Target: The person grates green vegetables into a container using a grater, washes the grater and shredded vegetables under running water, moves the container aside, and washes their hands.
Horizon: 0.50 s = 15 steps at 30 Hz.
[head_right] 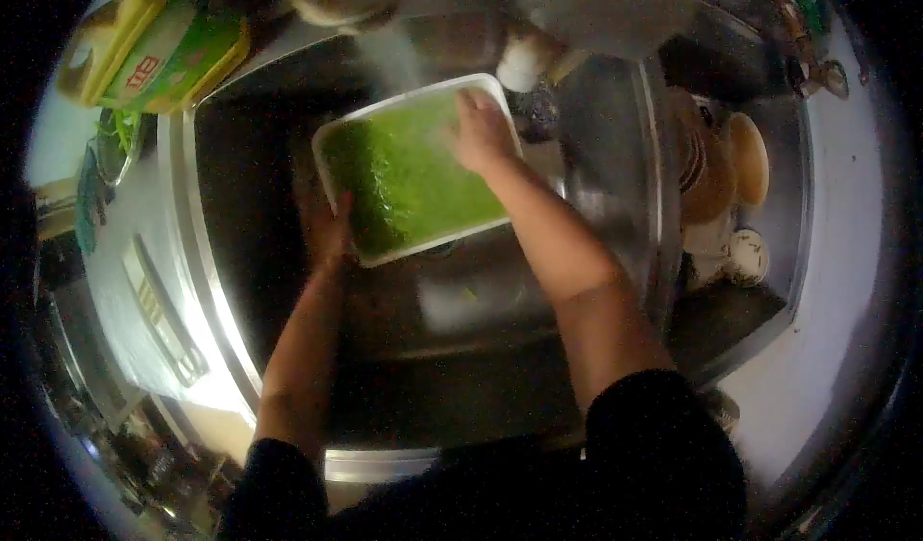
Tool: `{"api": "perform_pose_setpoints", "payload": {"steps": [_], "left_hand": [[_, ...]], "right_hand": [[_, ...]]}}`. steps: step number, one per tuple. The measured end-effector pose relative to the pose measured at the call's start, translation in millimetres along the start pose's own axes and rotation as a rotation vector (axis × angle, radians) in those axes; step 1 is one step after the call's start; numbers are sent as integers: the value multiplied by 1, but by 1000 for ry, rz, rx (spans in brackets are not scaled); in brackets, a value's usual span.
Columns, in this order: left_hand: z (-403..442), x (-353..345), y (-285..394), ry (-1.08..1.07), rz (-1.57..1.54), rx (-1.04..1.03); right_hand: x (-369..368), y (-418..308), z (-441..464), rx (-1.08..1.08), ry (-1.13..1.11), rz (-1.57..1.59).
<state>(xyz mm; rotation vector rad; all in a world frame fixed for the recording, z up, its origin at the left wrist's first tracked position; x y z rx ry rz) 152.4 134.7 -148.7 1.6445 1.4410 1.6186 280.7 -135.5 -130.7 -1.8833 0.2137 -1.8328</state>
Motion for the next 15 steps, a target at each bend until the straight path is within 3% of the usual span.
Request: {"api": "perform_pose_setpoints", "payload": {"steps": [3, 5, 8, 11, 14, 15], "left_hand": [[-17, -8, -10, -57, -253, 227], [-21, -28, -79, -101, -502, 314], [-48, -14, -8, 62, -469, 290], [-52, -48, -89, -181, -929, 563], [-67, -50, -76, -197, -927, 693], [-66, -51, -78, -251, -951, 649]], "right_hand": [[-3, -14, -13, 28, -28, -109], [-3, -18, -26, 11, -58, -149], [-7, -20, -41, -18, -217, -92], [-7, -26, -59, 43, -168, -123], [-8, -34, -85, 81, -126, -140], [-3, -38, -90, 90, -107, -124]]}}
Point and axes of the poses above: each hand's wrist, its own z-axis towards the middle knuckle, its own x-axis out of the back of the hand, y = z × x, the point moved 7 cm from there along z, towards the middle knuckle, and after that the axes turned 3 degrees about -y, right-handed, at the moved point
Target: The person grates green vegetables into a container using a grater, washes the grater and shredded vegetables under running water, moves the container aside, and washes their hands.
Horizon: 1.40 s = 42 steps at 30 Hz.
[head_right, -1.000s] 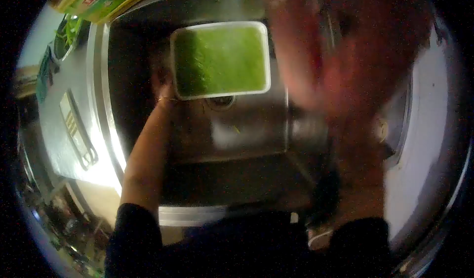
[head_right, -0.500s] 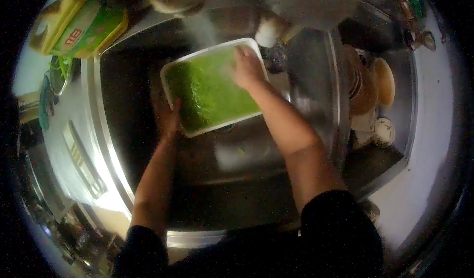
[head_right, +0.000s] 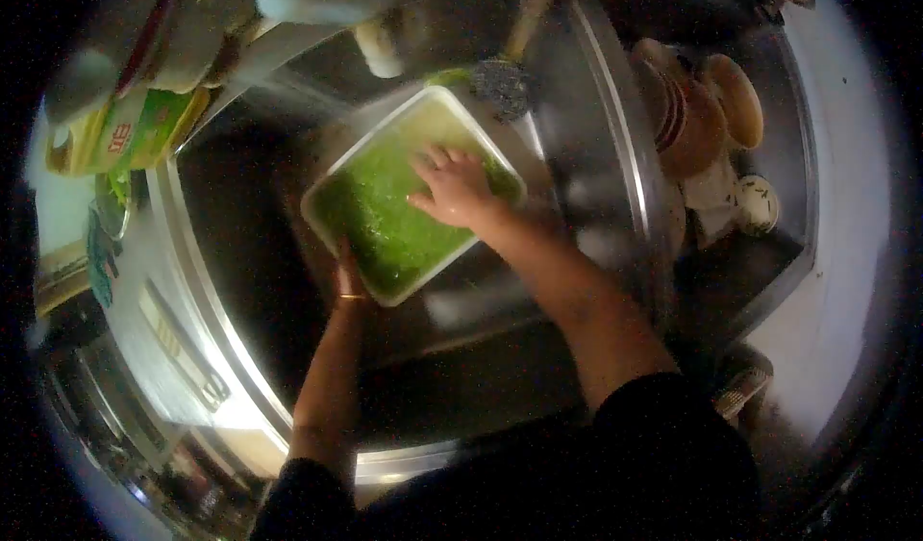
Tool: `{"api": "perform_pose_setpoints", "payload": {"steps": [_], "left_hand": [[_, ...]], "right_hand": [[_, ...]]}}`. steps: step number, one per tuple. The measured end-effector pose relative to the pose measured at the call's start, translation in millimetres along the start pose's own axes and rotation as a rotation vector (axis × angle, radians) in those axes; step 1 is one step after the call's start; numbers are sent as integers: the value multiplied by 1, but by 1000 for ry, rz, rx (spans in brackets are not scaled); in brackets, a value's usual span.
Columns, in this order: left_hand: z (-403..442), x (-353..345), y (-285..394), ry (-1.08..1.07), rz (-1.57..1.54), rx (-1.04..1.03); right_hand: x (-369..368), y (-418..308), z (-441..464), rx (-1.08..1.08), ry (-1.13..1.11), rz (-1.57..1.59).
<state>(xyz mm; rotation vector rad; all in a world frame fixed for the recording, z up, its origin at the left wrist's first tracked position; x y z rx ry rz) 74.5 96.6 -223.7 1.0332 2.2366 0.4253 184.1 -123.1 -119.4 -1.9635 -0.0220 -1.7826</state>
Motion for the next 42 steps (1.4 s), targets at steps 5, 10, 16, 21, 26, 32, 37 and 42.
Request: {"api": "perform_pose_setpoints", "payload": {"steps": [5, 10, 16, 21, 26, 32, 37, 42], "left_hand": [[-35, -22, 11, 33, 84, 23], [-28, -23, 15, -159, -44, -42], [-67, -42, 60, -147, -41, -142], [-107, -46, 71, -105, -91, -243], [-144, -56, 67, -131, -183, -248], [-175, -59, 66, -130, -210, -265], [-192, -58, 71, -156, -249, -266], [-206, -53, 82, -76, -214, -318]], "right_hand": [[67, 7, -42, -229, 208, 157], [69, 14, -60, -319, 402, 279], [75, -4, -18, -494, 378, 222], [97, -19, -8, -494, 390, 230], [101, -33, -8, -457, 350, 289], [104, -48, -10, -382, 386, 357], [104, -67, -8, -332, 363, 407], [110, -82, -4, -286, 408, 448]]}}
Point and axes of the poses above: each hand's wrist, its own z-axis towards the middle knuckle, its own x-axis out of the back of the hand, y = z × x, the point moved 7 cm from there along z, towards the middle knuckle, and after that the axes turned 3 degrees about -y, right-handed, at the moved point
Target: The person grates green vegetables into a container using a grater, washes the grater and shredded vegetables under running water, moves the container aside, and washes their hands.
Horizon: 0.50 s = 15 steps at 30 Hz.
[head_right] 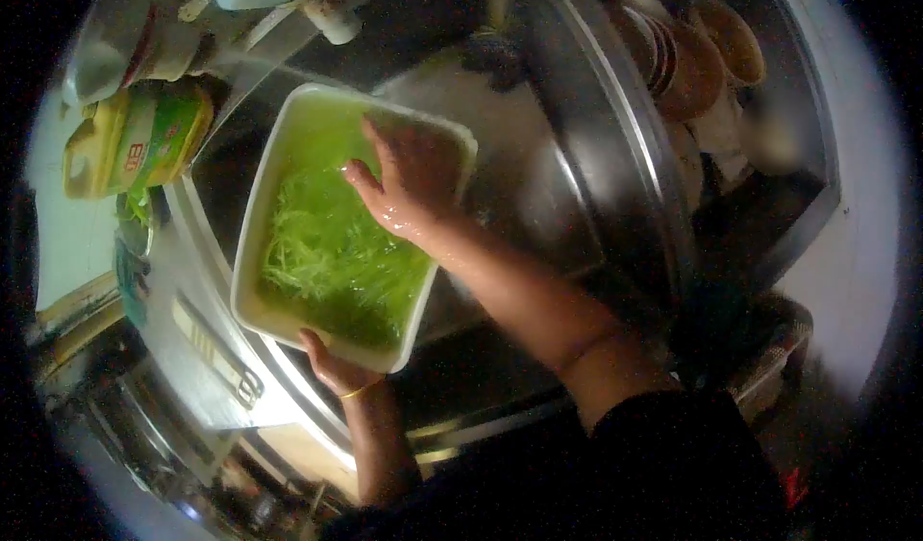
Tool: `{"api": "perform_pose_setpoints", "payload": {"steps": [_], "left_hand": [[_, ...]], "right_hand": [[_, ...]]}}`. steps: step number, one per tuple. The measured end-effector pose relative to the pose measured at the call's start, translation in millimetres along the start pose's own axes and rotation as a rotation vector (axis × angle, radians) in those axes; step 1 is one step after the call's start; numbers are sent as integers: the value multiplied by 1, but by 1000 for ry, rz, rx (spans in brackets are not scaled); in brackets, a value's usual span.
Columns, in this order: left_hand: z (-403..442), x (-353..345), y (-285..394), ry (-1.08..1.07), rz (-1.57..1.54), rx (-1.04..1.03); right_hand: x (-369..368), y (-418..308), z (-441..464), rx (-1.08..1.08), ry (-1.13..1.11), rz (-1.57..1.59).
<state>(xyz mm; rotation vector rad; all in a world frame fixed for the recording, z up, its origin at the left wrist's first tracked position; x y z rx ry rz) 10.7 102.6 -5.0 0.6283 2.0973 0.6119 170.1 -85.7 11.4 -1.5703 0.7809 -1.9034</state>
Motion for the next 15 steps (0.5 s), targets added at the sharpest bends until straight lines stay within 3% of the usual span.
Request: {"api": "perform_pose_setpoints", "payload": {"steps": [8, 15], "left_hand": [[-5, 13, 9, 35, -38, -10], [-10, 14, 19, 79, 13, -54]], "right_hand": [[-18, -7, -4, 46, 13, 130], [-37, -10, -9, -15, -129, 144]]}}
Point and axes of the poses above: each hand's wrist, its own z-axis towards the middle knuckle, its own x-axis out of the back of the hand, y = z × x, the point moved 7 cm from there along z, towards the middle knuckle, and after that the axes turned 3 degrees about -y, right-handed, at the moved point
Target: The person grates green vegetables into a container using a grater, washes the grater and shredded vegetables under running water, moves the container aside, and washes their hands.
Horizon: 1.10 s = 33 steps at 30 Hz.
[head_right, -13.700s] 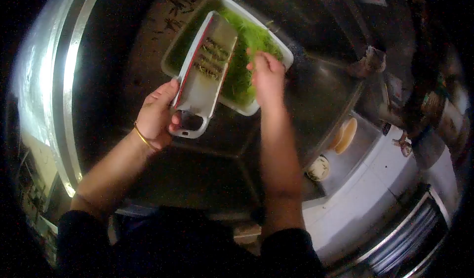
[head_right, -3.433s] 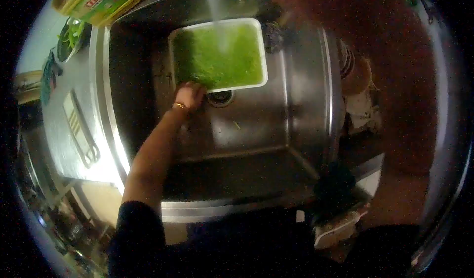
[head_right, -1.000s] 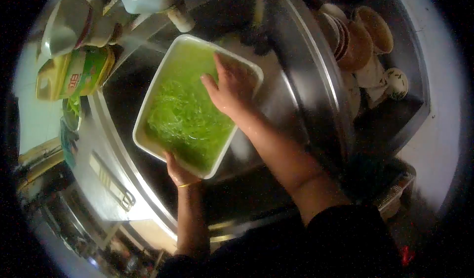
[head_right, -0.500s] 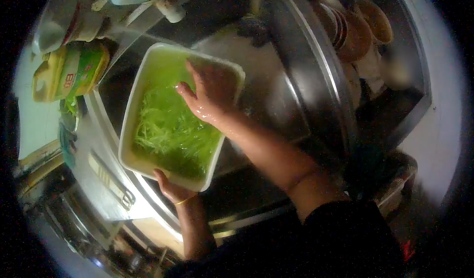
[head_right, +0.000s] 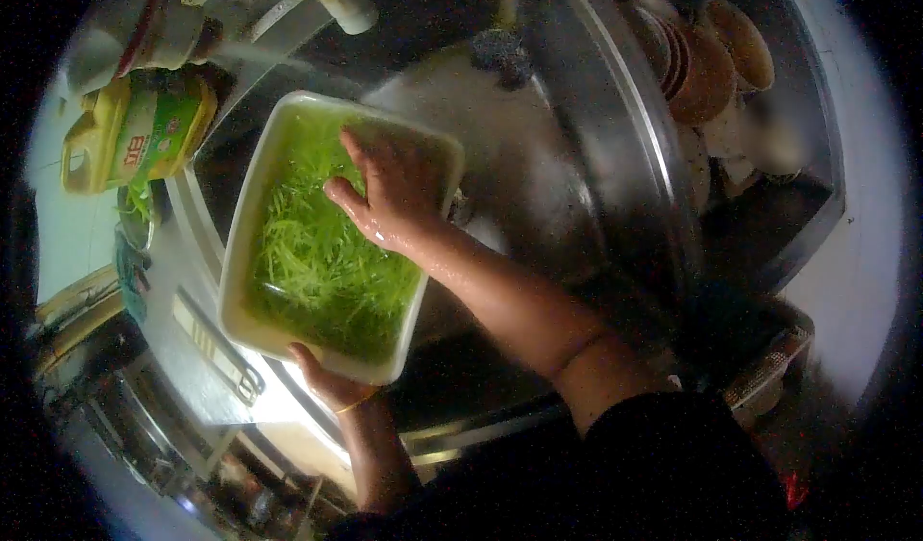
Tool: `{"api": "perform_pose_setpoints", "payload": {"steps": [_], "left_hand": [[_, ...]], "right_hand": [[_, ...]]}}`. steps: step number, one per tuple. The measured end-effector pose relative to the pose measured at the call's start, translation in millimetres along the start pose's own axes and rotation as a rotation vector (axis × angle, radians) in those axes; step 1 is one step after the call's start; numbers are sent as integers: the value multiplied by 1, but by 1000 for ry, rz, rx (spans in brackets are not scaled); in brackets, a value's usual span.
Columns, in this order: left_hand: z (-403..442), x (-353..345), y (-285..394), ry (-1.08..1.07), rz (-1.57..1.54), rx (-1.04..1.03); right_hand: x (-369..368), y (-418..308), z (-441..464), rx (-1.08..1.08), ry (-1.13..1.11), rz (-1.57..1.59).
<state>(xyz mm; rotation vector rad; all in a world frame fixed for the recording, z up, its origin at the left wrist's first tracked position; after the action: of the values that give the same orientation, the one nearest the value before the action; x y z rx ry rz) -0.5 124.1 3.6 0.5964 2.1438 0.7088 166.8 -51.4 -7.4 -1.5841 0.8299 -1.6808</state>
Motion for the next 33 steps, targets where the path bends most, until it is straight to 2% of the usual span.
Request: {"api": "perform_pose_setpoints", "payload": {"steps": [8, 16, 25, 28, 33], "left_hand": [[-2, -10, 4, -22, 12, -32], [-4, -18, 13, -57, 112, -62], [-19, -22, 35, 62, 210, -211], [-27, -31, 41, 31, 193, -225], [-41, -11, 62, 69, 224, -292]], "right_hand": [[-7, 1, 1, -19, -66, -4], [-3, -3, 1, -25, -1, 77], [-2, -12, -1, 2, 58, 150], [-3, -20, -1, -4, 50, 139], [-11, -42, -4, -11, 40, 191]]}}
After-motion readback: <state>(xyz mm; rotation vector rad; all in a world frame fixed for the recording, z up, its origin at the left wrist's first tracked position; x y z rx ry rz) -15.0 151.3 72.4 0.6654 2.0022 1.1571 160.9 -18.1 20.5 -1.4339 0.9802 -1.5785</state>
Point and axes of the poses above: each hand's wrist, its own z-axis towards the middle knuckle, its own x-axis out of the back of the hand, y = z × x, the point moved 7 cm from there along z, towards the middle knuckle, and after that the axes turned 3 degrees about -y, right-handed, at the moved point
